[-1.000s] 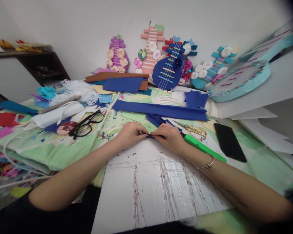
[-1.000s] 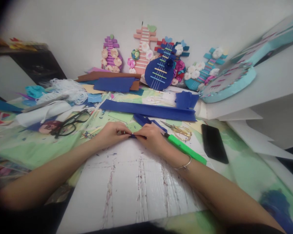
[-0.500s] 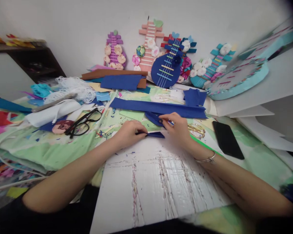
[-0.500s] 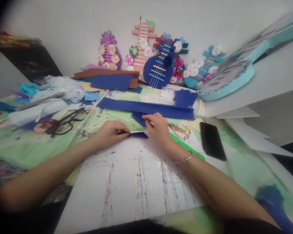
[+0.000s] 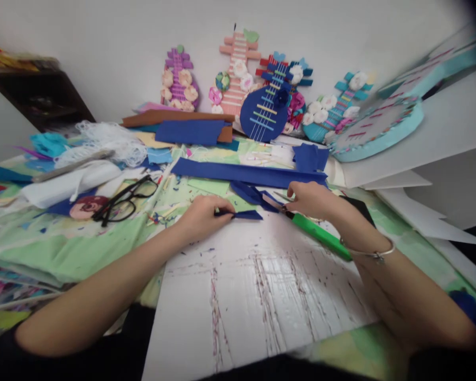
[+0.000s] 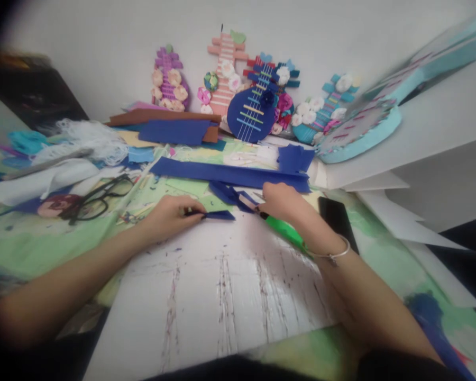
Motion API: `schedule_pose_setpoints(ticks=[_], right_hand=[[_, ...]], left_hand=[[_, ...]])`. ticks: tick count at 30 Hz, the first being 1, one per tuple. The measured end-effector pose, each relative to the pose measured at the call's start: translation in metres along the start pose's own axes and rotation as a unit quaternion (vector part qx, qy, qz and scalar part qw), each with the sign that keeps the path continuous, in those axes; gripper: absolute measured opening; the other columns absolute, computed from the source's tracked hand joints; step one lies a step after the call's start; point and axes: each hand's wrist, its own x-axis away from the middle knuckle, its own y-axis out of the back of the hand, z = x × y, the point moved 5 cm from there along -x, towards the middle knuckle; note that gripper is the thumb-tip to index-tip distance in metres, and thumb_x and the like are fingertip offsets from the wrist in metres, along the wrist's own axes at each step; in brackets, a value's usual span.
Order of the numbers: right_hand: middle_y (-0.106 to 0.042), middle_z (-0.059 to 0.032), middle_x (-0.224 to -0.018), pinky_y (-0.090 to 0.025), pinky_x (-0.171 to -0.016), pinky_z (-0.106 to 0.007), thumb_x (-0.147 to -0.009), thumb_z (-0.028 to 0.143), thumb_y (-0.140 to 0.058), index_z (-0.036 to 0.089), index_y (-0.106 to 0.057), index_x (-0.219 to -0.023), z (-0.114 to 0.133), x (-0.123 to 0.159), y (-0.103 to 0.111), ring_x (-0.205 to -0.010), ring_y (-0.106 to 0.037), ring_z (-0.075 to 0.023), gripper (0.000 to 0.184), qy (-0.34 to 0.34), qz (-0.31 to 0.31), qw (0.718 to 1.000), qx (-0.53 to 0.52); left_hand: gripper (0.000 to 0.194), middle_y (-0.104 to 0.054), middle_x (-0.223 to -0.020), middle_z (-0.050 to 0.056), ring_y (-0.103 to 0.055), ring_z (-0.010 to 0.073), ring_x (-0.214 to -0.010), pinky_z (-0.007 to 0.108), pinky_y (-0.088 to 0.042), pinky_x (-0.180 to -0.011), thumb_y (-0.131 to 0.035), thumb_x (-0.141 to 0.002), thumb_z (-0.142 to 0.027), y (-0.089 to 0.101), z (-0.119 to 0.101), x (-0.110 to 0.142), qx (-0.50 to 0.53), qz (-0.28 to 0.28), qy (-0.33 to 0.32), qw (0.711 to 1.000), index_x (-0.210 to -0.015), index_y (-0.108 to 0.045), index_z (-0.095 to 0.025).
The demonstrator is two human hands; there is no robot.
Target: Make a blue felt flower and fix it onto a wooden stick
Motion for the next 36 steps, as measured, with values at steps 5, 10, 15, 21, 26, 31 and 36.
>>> schedule_pose_setpoints(ticks=[5,10,15,21,26,31,36], right_hand=[[-0.066,-0.0078,-0.08,-0.039,-0.05,-0.029,-0.055,0.037,-0.077,0.02,-0.064,-0.095,-0.012,-0.006,-0.011,-0.066,-0.06,-0.0211,0.045,0.025,0.095,0.995,-0.016],[-0.067,-0.0055,-0.079,-0.037,-0.047,-0.027,-0.049,0.034,-0.078,0.021,-0.063,-0.093,-0.014,-0.009,-0.021,-0.061,-0.059,-0.0186,0.049,0.054,0.115,0.992,-0.009],[-0.066,-0.006,-0.081,-0.036,-0.047,-0.027,-0.048,0.032,-0.078,0.02,-0.063,-0.093,-0.011,-0.001,-0.009,-0.062,-0.059,-0.0187,0.049,0.075,0.089,0.993,-0.005],[-0.066,-0.0024,-0.074,-0.034,-0.046,-0.028,-0.049,0.032,-0.079,0.023,-0.063,-0.079,0.007,0.016,-0.007,-0.058,-0.057,-0.0166,0.035,0.133,0.131,0.981,-0.046],[-0.063,-0.0007,-0.069,-0.03,-0.042,-0.027,-0.052,0.03,-0.078,0.023,-0.062,-0.072,0.027,0.026,-0.008,-0.051,-0.051,-0.0131,0.027,0.203,0.143,0.967,-0.066],[-0.063,-0.0013,-0.073,-0.032,-0.048,-0.028,-0.055,0.028,-0.077,0.024,-0.062,-0.076,0.043,0.03,-0.011,-0.061,-0.054,-0.0163,0.026,0.209,0.121,0.968,-0.069],[-0.064,-0.001,-0.076,-0.033,-0.051,-0.027,-0.057,0.027,-0.077,0.022,-0.063,-0.077,0.053,0.03,-0.014,-0.066,-0.054,-0.0161,0.025,0.246,0.101,0.96,-0.083]], left_hand=[[0.014,-0.072,-0.081,0.002,-0.061,0.0157,-0.072,0.028,-0.043,-0.067,-0.058,-0.074,-0.02,0.001,0.001,0.0,0.042,0.004,0.032,0.999,-0.079,-0.072,-0.022],[0.014,-0.07,-0.07,0.002,-0.057,0.0139,-0.061,0.026,-0.042,-0.058,-0.058,-0.075,-0.022,0.0,0.003,0.001,0.07,0.022,0.072,0.995,-0.074,-0.072,-0.02],[0.014,-0.071,-0.073,0.005,-0.06,0.0166,-0.065,0.027,-0.044,-0.058,-0.059,-0.073,-0.021,0.0,0.009,0.001,0.075,0.027,0.106,0.991,-0.071,-0.073,-0.019],[0.014,-0.067,-0.068,0.004,-0.058,0.0156,-0.062,0.027,-0.043,-0.057,-0.06,-0.071,-0.02,0.002,0.011,0.0,0.05,0.017,0.107,0.993,-0.077,-0.072,-0.019],[0.01,-0.065,-0.066,0.001,-0.057,0.0139,-0.062,0.025,-0.041,-0.057,-0.059,-0.07,-0.019,0.001,0.011,0.001,0.057,0.031,0.116,0.991,-0.071,-0.069,-0.019],[0.01,-0.066,-0.065,0.002,-0.056,0.0139,-0.06,0.025,-0.04,-0.055,-0.059,-0.07,-0.019,-0.001,0.013,0.0,0.045,0.039,0.115,0.992,-0.068,-0.069,-0.019],[0.011,-0.064,-0.069,0.002,-0.052,0.0133,-0.06,0.025,-0.038,-0.055,-0.058,-0.069,-0.017,0.001,0.012,-0.001,0.002,0.03,0.1,0.995,-0.07,-0.069,-0.018]])
